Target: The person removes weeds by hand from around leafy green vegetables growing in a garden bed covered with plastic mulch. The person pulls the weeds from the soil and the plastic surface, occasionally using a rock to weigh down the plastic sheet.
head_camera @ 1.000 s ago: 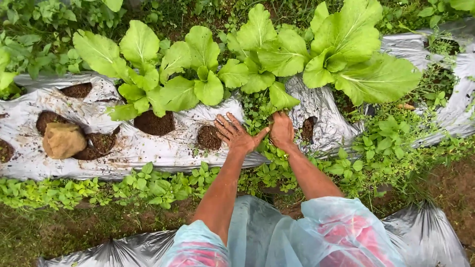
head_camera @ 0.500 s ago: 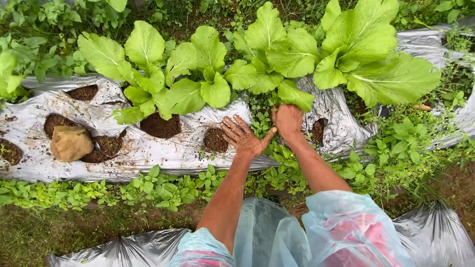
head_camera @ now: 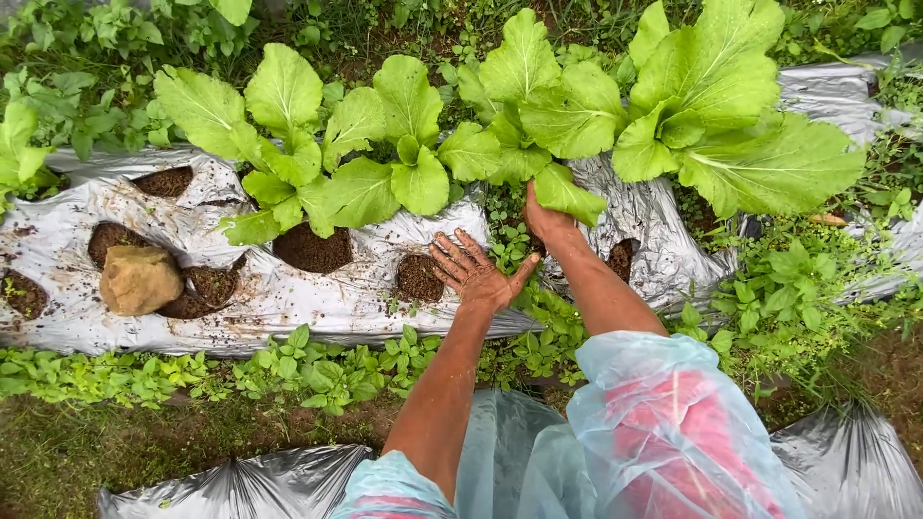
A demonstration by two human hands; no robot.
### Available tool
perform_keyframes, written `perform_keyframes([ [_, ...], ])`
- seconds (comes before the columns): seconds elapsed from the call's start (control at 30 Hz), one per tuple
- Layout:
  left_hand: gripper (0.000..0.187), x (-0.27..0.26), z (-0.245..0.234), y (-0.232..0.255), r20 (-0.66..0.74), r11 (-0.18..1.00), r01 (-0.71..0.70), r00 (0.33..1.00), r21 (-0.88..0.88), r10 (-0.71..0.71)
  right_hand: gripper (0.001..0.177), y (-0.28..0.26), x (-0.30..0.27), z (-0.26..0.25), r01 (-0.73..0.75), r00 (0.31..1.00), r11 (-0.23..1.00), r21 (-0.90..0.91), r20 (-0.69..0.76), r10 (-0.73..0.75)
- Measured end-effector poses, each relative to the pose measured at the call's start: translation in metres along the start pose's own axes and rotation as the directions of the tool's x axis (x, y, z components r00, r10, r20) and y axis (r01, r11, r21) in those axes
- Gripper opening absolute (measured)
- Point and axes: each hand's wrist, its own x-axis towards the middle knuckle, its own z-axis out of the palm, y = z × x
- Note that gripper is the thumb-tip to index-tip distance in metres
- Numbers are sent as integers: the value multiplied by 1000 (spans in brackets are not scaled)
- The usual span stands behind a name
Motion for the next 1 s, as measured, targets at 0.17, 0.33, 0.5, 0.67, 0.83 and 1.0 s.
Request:
perform_keyframes([
  [0.17, 140, -51, -62, 4, 107, 991, -131, 985, -20, 133, 98, 1, -13, 7, -130, 988, 967, 218, 112, 107],
  [0.33, 140, -22, -29, -4, 100, 992, -115, 988, -53, 119, 93, 44, 16, 22, -182, 965, 983, -1, 190, 179],
  [0.5, 137, -40, -48, -1, 81, 989, -126, 988, -73, 132, 71, 71, 64, 41, 545, 834, 799, -252, 253, -489],
  [0.67, 139, -4, -12, -8, -15, 995, -97, 995, -28, 97, 39, 1, 10, 11, 467, 883, 811, -352, 133, -451],
  [0.83, 141, 1, -2, -9, -56, 997, -78, 995, -15, 77, 28, 36, 28, 27, 455, 884, 853, -255, 12, -468],
  [1.0, 142, -6, -13, -7, 20, 993, -101, 995, -64, 102, 48, 30, 5, -3, 739, 668, 670, 64, 54, -742],
])
